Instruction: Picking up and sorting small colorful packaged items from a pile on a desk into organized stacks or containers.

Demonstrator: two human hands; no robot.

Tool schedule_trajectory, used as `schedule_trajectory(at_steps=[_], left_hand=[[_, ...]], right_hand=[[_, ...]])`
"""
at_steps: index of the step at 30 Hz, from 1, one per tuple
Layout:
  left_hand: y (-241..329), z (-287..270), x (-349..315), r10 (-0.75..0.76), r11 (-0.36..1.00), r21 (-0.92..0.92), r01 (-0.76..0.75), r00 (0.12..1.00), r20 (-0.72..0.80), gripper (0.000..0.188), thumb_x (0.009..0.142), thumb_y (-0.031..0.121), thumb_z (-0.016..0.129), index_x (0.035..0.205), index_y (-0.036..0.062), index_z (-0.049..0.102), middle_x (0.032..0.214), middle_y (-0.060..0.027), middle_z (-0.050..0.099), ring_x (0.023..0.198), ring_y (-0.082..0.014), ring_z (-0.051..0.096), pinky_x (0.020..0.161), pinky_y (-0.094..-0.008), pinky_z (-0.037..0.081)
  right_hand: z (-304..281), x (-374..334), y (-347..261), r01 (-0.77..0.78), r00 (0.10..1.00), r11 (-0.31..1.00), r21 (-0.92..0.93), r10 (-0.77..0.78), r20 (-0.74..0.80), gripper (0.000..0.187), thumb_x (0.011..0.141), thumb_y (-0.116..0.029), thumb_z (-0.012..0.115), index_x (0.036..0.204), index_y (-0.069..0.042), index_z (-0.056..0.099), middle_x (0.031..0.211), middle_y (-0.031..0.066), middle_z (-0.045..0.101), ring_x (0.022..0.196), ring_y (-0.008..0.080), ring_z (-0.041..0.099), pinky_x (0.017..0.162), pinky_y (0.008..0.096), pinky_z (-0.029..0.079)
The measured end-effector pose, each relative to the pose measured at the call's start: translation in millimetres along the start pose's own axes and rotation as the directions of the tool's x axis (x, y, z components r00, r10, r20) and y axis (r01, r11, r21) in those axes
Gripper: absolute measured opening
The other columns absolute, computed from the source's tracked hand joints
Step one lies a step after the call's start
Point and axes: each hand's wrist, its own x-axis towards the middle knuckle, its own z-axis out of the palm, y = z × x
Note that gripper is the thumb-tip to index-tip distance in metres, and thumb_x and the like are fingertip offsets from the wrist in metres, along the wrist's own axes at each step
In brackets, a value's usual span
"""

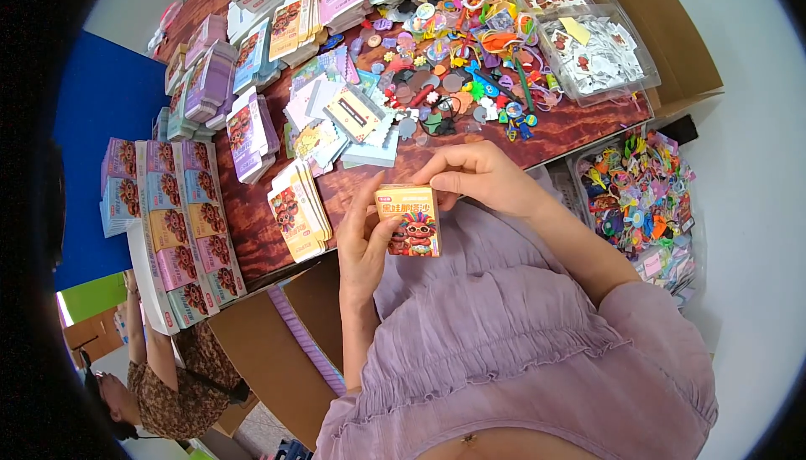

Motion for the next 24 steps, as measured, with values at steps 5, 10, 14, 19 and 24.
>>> schedule_trajectory(at_steps=[5, 10, 14, 19, 24], left_hand=[[-1, 1, 2, 0.055, 0.998, 0.036, -0.056, 0.998, 0.035, 0.052, 0.088, -0.004, 0.063, 0.138, 0.0013, 0.050, 0.111, -0.0126, 0.061, 0.091, -0.0170, 0.065, 0.075, -0.0290, 0.054], [3, 10, 1, -0.052, 0.979, -0.201, 0.037, 0.996, -0.071, 0.048, 0.086, -0.008, 0.062, 0.133, 0.0003, 0.053, 0.110, -0.0118, 0.060, 0.092, -0.0176, 0.065, 0.077, -0.0291, 0.053], [-15, 1, 1, 0.115, 0.991, 0.070, -0.113, 0.993, -0.035, 0.043, 0.086, -0.009, 0.061, 0.127, 0.0011, 0.057, 0.108, -0.0108, 0.060, 0.093, -0.0184, 0.063, 0.077, -0.0292, 0.053], [-7, -16, -12, 0.064, 0.981, 0.191, -0.031, 0.984, -0.165, 0.039, 0.086, -0.004, 0.062, 0.124, 0.0052, 0.059, 0.108, -0.0098, 0.060, 0.092, -0.0191, 0.061, 0.080, -0.0309, 0.049], [13, -125, -18, 0.098, 0.935, 0.328, 0.134, 0.792, -0.603, 0.037, 0.102, 0.014, 0.050, 0.137, 0.0020, 0.050, 0.107, -0.0063, 0.062, 0.090, -0.0123, 0.059, 0.079, -0.0265, 0.050]], right_hand=[[-2, -3, -4, 0.133, 0.991, 0.972, -0.193, -0.129, 0.030, 0.019, 0.091, 0.000, 0.060, 0.107, 0.003, 0.070, 0.112, 0.0137, 0.068, 0.091, 0.0147, 0.066, 0.071, 0.0252, 0.054], [5, -2, 10, 0.338, 0.937, 0.893, -0.297, -0.348, 0.020, 0.019, 0.085, 0.003, 0.064, 0.104, 0.002, 0.070, 0.113, 0.0139, 0.069, 0.096, 0.0196, 0.067, 0.078, 0.0296, 0.054], [10, -1, 16, 0.416, 0.889, 0.727, -0.546, -0.451, 0.077, 0.018, 0.083, 0.004, 0.067, 0.101, 0.002, 0.070, 0.114, 0.0133, 0.069, 0.100, 0.0221, 0.067, 0.083, 0.0327, 0.053], [38, 13, 21, 0.363, 0.884, 0.779, -0.512, -0.462, -0.076, 0.018, 0.085, 0.002, 0.065, 0.103, 0.002, 0.068, 0.103, 0.0125, 0.069, 0.093, 0.0218, 0.067, 0.078, 0.0317, 0.053], [72, 82, 39, 0.442, 0.817, 0.533, -0.721, -0.571, 0.078, 0.019, 0.086, -0.010, 0.066, 0.103, -0.001, 0.066, 0.099, 0.0103, 0.067, 0.089, 0.0261, 0.065, 0.075, 0.0347, 0.051]])
